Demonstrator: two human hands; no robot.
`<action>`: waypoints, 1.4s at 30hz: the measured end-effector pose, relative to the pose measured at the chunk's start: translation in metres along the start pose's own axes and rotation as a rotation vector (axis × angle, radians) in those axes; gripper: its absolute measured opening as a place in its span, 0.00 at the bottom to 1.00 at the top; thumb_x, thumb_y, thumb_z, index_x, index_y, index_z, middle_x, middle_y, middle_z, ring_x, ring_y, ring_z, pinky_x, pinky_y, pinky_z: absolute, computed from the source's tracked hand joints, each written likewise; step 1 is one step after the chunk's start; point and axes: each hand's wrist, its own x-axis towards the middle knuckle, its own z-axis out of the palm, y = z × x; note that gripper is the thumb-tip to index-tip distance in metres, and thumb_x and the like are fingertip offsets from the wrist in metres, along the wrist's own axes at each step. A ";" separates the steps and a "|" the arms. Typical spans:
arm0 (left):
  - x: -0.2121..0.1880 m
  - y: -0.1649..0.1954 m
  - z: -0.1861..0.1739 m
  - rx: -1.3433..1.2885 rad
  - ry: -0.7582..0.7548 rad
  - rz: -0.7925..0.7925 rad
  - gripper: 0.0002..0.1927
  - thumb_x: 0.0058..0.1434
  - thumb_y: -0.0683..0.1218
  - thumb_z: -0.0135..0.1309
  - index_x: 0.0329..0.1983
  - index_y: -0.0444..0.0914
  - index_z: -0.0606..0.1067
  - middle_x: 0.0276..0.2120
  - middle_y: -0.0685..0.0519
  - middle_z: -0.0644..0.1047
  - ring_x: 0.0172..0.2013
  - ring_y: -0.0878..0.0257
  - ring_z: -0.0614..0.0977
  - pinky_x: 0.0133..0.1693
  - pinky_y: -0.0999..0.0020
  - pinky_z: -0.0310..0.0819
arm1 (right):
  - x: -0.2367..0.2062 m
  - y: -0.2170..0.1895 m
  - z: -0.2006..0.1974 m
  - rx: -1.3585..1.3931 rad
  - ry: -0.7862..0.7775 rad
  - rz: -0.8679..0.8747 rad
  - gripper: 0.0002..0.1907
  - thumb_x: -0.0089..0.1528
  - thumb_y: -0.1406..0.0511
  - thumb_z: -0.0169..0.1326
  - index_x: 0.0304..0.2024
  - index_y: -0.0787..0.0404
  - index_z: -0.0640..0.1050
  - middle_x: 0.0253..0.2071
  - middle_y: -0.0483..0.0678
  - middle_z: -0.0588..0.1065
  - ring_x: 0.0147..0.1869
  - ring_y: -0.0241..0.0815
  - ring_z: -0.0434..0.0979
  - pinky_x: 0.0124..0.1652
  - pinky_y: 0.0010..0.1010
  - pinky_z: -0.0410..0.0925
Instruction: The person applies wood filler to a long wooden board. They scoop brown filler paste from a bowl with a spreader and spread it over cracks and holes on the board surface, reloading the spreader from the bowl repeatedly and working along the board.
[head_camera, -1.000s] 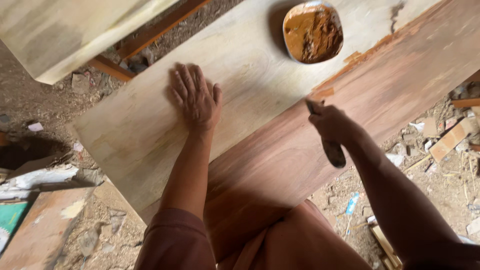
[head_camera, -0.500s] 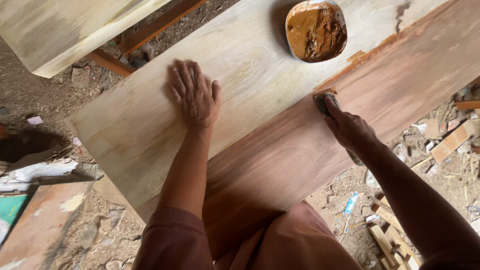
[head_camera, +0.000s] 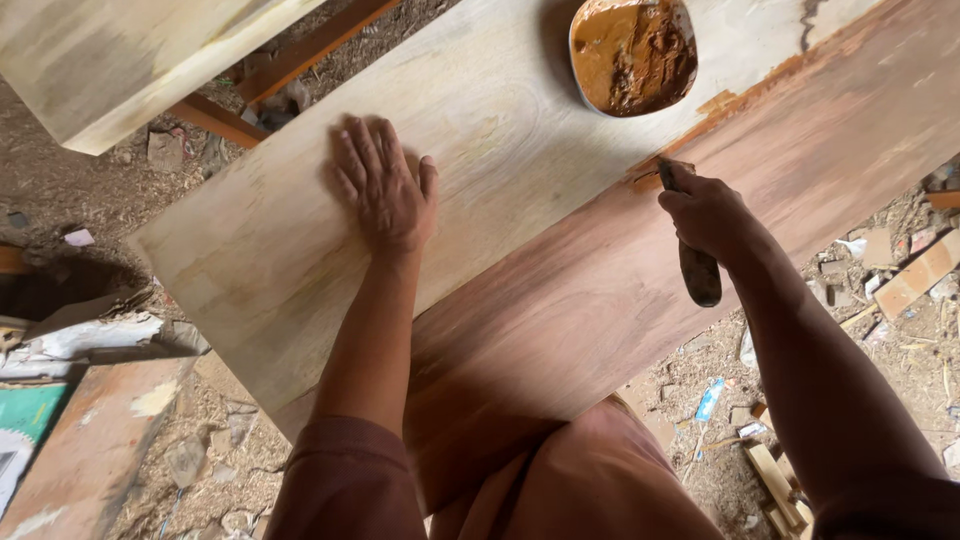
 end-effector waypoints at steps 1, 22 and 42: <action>-0.001 0.000 0.001 0.003 -0.016 -0.006 0.42 0.71 0.65 0.40 0.80 0.38 0.49 0.78 0.39 0.43 0.76 0.43 0.40 0.72 0.40 0.30 | -0.001 -0.003 0.004 -0.007 -0.017 -0.016 0.17 0.65 0.61 0.50 0.54 0.59 0.77 0.36 0.65 0.80 0.38 0.61 0.83 0.43 0.53 0.74; 0.001 0.001 0.000 0.019 -0.046 -0.026 0.42 0.71 0.65 0.38 0.80 0.40 0.49 0.79 0.41 0.42 0.77 0.44 0.40 0.73 0.41 0.29 | -0.069 -0.010 0.046 -0.326 -0.180 -0.078 0.35 0.69 0.55 0.42 0.77 0.48 0.49 0.35 0.67 0.80 0.41 0.69 0.84 0.48 0.57 0.74; 0.003 0.001 -0.002 0.039 -0.004 -0.004 0.43 0.71 0.67 0.37 0.80 0.39 0.48 0.78 0.40 0.42 0.77 0.44 0.41 0.72 0.41 0.28 | -0.069 -0.039 0.032 -0.220 -0.226 -0.321 0.23 0.66 0.61 0.46 0.61 0.64 0.66 0.47 0.67 0.78 0.49 0.67 0.81 0.48 0.54 0.74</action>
